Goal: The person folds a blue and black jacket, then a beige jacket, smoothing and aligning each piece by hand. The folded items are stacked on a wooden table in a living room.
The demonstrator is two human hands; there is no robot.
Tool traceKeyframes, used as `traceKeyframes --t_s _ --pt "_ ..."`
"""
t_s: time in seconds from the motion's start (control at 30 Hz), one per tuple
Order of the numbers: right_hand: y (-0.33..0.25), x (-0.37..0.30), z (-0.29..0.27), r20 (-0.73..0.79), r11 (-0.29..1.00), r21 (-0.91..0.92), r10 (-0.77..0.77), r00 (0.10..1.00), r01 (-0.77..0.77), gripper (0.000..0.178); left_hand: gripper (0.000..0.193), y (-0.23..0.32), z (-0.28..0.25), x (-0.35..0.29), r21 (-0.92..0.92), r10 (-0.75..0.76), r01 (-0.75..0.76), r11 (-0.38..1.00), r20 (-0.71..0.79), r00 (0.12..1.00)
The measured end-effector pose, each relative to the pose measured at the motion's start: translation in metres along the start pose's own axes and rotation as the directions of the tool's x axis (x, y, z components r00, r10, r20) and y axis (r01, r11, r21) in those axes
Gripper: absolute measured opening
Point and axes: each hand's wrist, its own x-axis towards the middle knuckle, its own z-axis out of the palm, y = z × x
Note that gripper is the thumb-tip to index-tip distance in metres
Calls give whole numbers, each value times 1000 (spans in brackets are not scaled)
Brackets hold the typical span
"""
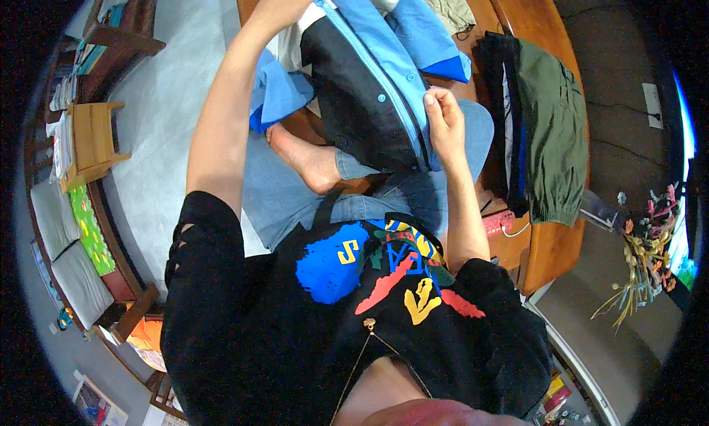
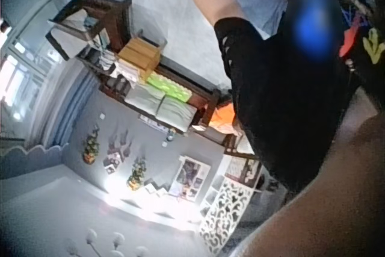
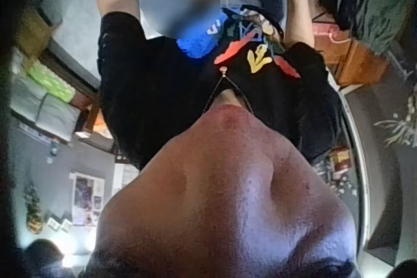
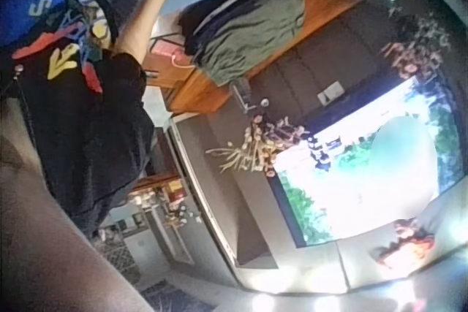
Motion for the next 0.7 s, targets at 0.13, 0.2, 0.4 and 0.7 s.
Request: traceKeyframes --t_s 0.13,0.2,0.4,0.7 --pt "0 8 -32 110 942 -335 26 994 13 25 33 -31 43 -26 -379 -147 86 922 -135 980" --pt "-4 6 -38 100 868 -495 93 991 -32 28 38 -37 65 -51 -608 -314 202 768 -82 946" --pt "-54 14 25 -166 867 -463 -288 943 183 10 43 -17 64 -72 -683 -233 27 730 -212 949" --pt "-150 36 114 206 667 -578 -437 875 470 29 47 42 41 -85 -160 51 -88 983 -219 974"
